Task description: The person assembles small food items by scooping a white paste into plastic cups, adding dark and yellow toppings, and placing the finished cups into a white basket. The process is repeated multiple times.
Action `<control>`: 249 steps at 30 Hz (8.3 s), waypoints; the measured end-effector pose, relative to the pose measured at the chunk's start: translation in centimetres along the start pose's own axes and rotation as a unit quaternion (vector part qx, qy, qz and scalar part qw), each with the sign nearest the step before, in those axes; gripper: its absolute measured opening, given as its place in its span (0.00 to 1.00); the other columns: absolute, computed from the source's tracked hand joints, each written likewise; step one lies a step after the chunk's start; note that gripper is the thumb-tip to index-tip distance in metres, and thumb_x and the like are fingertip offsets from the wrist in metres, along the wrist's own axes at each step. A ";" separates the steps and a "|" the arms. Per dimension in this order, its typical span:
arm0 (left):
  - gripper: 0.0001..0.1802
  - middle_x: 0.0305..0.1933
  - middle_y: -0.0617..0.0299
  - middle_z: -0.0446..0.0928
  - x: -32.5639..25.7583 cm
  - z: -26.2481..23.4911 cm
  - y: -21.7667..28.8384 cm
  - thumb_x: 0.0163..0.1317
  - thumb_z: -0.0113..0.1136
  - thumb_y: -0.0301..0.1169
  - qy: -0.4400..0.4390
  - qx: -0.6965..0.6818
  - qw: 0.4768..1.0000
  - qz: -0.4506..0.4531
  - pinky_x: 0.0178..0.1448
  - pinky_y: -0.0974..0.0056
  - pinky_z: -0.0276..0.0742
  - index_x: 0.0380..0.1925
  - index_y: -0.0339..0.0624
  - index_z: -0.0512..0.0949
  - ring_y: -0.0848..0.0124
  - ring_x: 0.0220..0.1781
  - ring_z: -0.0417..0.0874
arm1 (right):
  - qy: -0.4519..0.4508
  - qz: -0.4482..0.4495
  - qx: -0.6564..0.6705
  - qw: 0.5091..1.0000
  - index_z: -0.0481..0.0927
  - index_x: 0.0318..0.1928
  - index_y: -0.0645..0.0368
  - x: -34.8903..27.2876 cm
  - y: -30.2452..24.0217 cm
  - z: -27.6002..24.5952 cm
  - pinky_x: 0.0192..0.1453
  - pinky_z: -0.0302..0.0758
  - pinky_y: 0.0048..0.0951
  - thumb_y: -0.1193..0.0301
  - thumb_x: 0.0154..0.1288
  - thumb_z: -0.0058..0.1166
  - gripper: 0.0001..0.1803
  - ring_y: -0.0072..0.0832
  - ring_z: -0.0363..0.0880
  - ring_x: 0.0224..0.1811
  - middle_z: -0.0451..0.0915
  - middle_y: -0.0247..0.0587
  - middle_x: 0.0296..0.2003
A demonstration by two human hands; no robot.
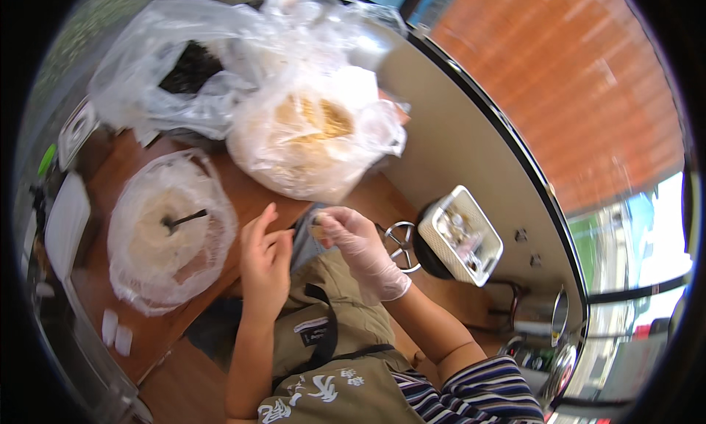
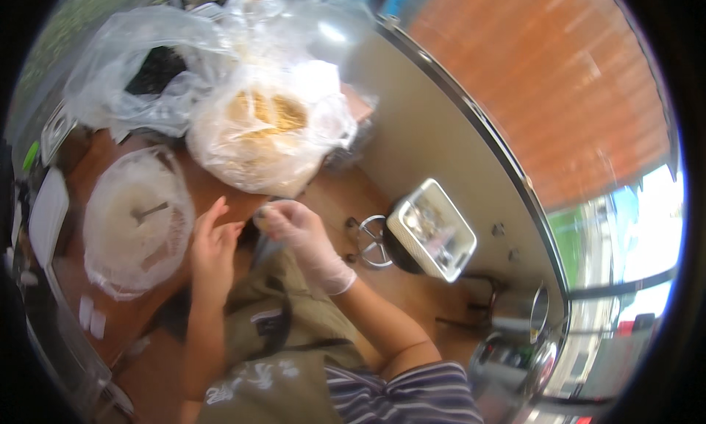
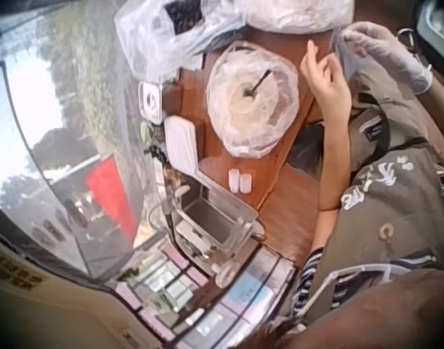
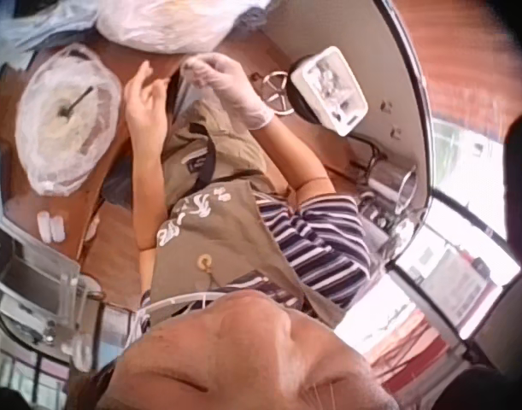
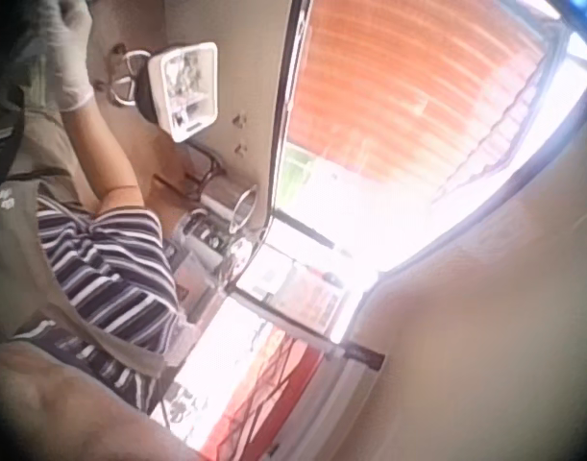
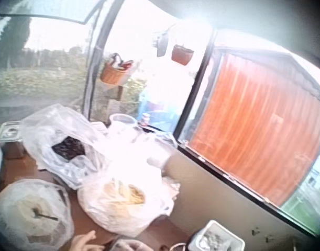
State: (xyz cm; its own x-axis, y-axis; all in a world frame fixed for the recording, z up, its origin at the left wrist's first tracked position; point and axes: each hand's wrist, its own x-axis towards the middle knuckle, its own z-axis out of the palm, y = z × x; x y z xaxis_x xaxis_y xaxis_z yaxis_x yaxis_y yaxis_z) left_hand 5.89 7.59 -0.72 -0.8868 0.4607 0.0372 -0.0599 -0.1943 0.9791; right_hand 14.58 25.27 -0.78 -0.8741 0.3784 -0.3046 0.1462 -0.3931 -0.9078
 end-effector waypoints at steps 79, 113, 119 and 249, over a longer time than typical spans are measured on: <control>0.23 0.57 0.61 0.83 -8.6 -17.4 4.1 0.78 0.65 0.33 0.205 -0.280 0.937 -0.040 0.64 0.66 0.78 0.67 0.33 0.78 0.76 0.52 0.82 | -0.154 -0.397 -0.638 0.642 0.88 0.41 0.61 8.5 1.9 23.4 0.47 0.79 0.48 0.73 0.66 0.66 0.06 0.51 0.83 0.43 0.86 0.49 0.37; 0.19 0.61 0.53 0.80 -4.6 -16.9 2.6 0.83 0.55 0.30 0.332 -0.319 0.888 -0.014 0.72 0.57 0.76 0.67 0.33 0.74 0.65 0.62 0.80 | -0.152 -0.230 -0.557 0.783 0.90 0.42 0.67 9.4 1.8 23.6 0.45 0.81 0.37 0.73 0.68 0.66 0.09 0.43 0.88 0.36 0.88 0.56 0.34; 0.25 0.61 0.56 0.78 -3.5 -16.9 3.1 0.82 0.60 0.35 0.321 -0.342 0.883 -0.027 0.71 0.64 0.76 0.69 0.30 0.71 0.72 0.59 0.81 | -0.124 -0.168 -0.488 0.847 0.90 0.43 0.70 8.7 -0.4 22.3 0.38 0.76 0.26 0.74 0.70 0.69 0.09 0.15 0.77 0.32 0.87 0.34 0.29; 0.23 0.65 0.58 0.79 13.0 8.5 1.0 0.83 0.55 0.31 -0.022 -0.483 0.861 -0.160 0.78 0.64 0.75 0.72 0.34 0.70 0.71 0.64 0.81 | -0.101 -0.218 -0.450 0.860 0.91 0.53 0.64 11.3 -18.5 1.6 0.56 0.81 0.29 0.81 0.69 0.67 0.13 0.27 0.84 0.49 0.83 0.39 0.46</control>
State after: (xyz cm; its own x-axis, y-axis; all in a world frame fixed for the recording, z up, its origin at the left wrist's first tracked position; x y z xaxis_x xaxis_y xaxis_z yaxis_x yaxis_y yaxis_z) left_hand -1.75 20.77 2.42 -0.7374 0.6523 -0.1756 -0.6694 -0.6708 0.3192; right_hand 1.30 35.47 13.03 -0.9862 0.1353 0.0953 0.0034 0.5924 -0.8056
